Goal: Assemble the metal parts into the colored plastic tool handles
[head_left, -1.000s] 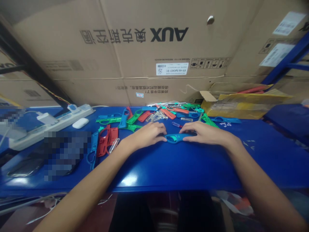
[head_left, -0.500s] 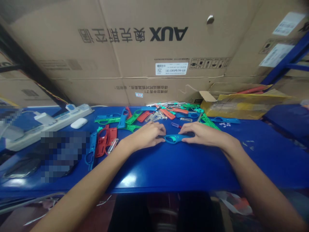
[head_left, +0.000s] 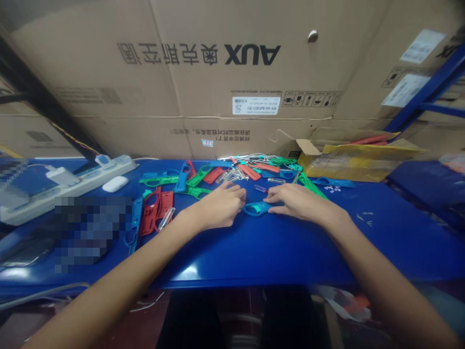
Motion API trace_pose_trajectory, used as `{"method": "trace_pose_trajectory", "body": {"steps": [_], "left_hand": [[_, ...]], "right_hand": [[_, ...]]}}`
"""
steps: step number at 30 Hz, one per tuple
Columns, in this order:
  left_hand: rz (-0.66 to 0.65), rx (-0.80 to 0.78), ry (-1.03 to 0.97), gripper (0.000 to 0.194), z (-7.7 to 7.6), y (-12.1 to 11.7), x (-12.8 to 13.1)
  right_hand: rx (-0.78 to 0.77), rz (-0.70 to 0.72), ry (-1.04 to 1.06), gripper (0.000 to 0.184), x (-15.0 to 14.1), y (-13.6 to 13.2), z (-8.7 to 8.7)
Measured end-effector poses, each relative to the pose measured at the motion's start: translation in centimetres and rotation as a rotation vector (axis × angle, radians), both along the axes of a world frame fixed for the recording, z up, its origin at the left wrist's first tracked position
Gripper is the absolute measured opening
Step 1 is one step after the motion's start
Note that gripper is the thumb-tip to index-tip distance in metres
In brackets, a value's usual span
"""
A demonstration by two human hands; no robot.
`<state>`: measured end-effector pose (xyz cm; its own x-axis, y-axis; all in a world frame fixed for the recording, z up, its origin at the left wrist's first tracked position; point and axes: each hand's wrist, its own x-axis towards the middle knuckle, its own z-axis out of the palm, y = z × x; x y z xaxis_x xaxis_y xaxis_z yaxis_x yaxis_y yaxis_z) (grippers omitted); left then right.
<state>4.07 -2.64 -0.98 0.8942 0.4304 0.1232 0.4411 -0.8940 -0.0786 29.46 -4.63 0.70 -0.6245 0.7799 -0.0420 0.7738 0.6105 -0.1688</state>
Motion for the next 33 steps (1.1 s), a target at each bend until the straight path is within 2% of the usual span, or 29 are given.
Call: {"method": "trace_pose_trajectory", "body": {"steps": [3, 10, 13, 17, 21, 27, 33], "left_hand": [[0.004, 0.061, 0.007, 0.017, -0.1, -0.1, 0.2], [0.060, 0.027, -0.024, 0.016, -0.7, 0.6, 0.2], [0.093, 0.053, -0.041, 0.017, -0.6, 1.2, 0.0], [0.146, 0.151, -0.085, 0.017, -0.2, 1.7, -0.7], [0.192, 0.263, -0.129, 0.022, 0.0, 2.1, -1.3], [0.177, 0.364, -0.147, 0.024, -0.5, 2.4, -1.2], [0.122, 0.436, -0.206, 0.032, -0.2, 1.9, -0.9]], "right_hand": [[-0.024, -0.002, 0.007, 0.016, 0.0, 0.1, 0.1], [0.011, -0.027, 0.027, 0.033, -1.1, -0.5, -0.6], [0.086, -0.029, 0.012, 0.035, -1.6, -0.4, -1.1], [0.265, -0.023, 0.025, 0.037, -1.5, 0.1, -1.6], [0.359, -0.094, 0.016, 0.038, -1.4, 0.6, -1.7], [0.337, -0.117, 0.013, 0.038, -1.4, 0.5, -1.4], [0.320, -0.096, 0.085, 0.036, -0.5, -0.1, -0.4]]}}
